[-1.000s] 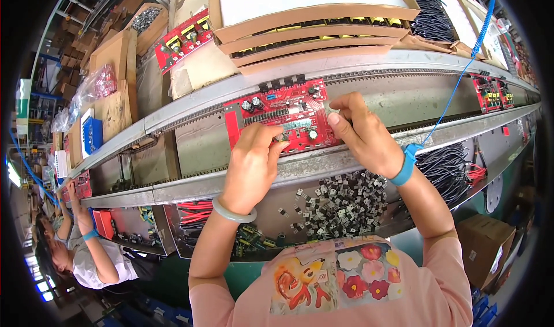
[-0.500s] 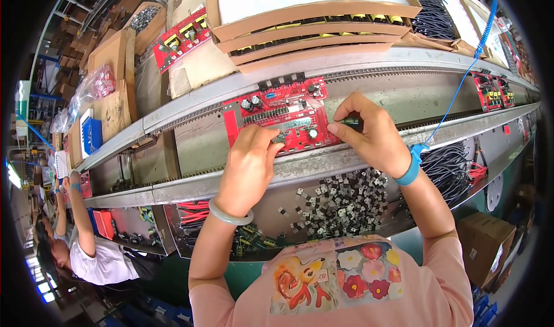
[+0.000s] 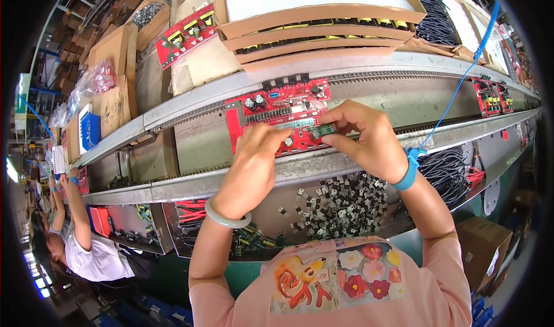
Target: The person assembles circuit boards on an assembly line by inserting transistors, capacitors, transformers, and wires into each board by hand, then slides the assembled boards along the conveyor.
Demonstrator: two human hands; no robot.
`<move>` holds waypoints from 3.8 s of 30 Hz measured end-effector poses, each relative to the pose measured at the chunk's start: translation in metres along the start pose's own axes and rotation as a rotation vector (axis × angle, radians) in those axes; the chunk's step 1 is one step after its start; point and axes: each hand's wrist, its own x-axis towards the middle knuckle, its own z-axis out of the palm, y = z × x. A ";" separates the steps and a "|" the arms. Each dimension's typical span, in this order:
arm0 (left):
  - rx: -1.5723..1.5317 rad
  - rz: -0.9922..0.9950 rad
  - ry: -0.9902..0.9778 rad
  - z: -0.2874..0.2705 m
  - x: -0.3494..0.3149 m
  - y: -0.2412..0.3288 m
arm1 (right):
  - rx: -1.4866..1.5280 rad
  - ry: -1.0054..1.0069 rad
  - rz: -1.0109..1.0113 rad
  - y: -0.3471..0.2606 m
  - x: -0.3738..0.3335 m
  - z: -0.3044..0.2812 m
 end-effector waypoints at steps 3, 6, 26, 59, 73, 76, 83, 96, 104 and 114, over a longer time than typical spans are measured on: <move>-0.297 -0.216 0.050 -0.010 -0.014 0.004 | -0.038 -0.035 -0.136 -0.003 0.010 0.006; -0.915 -0.510 0.435 -0.013 -0.030 0.006 | -0.075 -0.076 -0.294 -0.003 0.023 0.018; -0.902 -0.637 0.453 -0.010 -0.061 -0.023 | -0.514 -0.153 -0.452 -0.011 0.051 0.065; -0.861 -0.596 0.468 0.001 -0.065 -0.034 | -0.757 -0.341 -0.592 -0.015 0.058 0.078; -0.671 -0.504 0.358 0.000 -0.022 -0.034 | -0.770 -0.177 -0.515 -0.005 0.039 0.067; -0.564 -0.524 0.285 -0.004 -0.014 -0.036 | -0.771 -0.172 -0.509 -0.004 0.037 0.067; -0.320 -0.464 0.324 -0.001 -0.012 -0.024 | -0.764 -0.161 -0.497 -0.001 0.036 0.066; -0.218 -0.318 0.300 0.002 -0.009 -0.027 | -0.741 -0.155 -0.489 -0.002 0.038 0.066; -0.165 -0.290 0.274 -0.004 -0.005 -0.025 | -0.722 -0.160 -0.477 -0.001 0.038 0.065; -0.149 -0.179 0.224 -0.005 -0.001 -0.023 | -0.724 -0.144 -0.487 0.001 0.038 0.067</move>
